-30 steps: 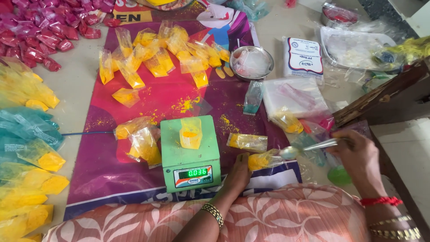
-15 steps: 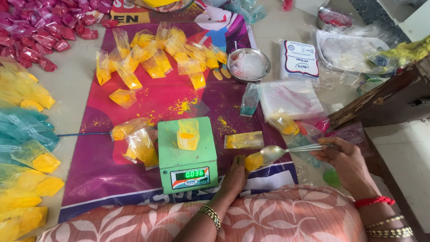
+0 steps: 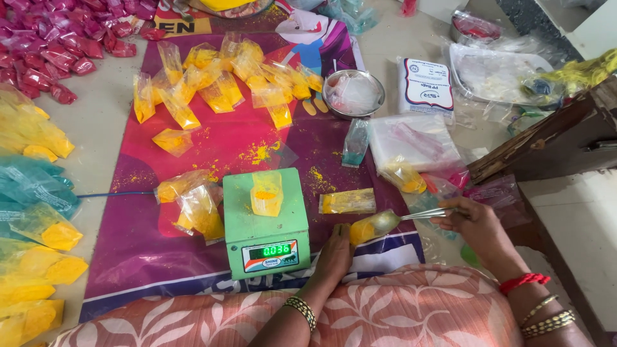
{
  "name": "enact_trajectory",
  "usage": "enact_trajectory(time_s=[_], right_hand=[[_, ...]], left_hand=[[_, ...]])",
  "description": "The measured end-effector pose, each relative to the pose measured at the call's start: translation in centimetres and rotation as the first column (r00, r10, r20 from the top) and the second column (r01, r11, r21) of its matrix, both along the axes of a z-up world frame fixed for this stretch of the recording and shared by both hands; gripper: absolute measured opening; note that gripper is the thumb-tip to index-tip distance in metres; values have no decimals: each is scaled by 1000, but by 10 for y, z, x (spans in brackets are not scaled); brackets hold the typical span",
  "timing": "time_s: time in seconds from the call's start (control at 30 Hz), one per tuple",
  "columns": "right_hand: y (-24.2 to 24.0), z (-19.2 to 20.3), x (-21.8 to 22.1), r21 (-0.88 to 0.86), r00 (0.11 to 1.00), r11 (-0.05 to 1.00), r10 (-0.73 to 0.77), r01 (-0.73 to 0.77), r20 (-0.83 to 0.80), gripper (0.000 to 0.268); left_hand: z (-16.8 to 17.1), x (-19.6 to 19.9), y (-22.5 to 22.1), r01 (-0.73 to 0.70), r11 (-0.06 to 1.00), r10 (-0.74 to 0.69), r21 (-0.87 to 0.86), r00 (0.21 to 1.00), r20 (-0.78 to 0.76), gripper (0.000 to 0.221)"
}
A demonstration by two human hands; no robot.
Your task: The person sits on the floor and fills small clear plastic packets with yellow powder, using a spoon to add powder and placing each packet on a small green weighing scale to check the weight. Filled packets are set aside in piles on the printed mat, and the person works through them one at a time.
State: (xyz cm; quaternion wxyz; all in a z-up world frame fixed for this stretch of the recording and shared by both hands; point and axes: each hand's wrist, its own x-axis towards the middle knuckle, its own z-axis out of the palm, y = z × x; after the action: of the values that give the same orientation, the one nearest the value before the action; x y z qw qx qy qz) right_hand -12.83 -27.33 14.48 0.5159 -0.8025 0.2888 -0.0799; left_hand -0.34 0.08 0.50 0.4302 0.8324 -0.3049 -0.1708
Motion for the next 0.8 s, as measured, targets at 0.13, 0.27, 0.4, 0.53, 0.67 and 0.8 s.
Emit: enact_trajectory(time_s=[0.13,0.27,0.4,0.53,0.67,0.8], right_hand=[[3,17,-11,205,985,965,-169,163,14,29],[8,27,-18,105,957,962,-264,252,118,24],[19,43,-13,-62,929,953,-271,295,253,20],[34,59,-8,-174,924,930,-270,323,271,20],[25,49,-15,-205,925,926,-255,318,281,22],[17,34,-20,-128,928,957,-212,261,307,21]], left_hand=[[4,1,0,-9,1000,9,10,1000,-12,51],[19,0,2,-27,1000,26,-5,999,-40,63],[35,3,0,-32,993,49,-110,986,156,66],[80,17,-25,61,987,2,-150,921,389,47],[96,30,-66,229,965,-261,127,869,420,17],[70,39,-86,240,919,-359,313,837,413,13]])
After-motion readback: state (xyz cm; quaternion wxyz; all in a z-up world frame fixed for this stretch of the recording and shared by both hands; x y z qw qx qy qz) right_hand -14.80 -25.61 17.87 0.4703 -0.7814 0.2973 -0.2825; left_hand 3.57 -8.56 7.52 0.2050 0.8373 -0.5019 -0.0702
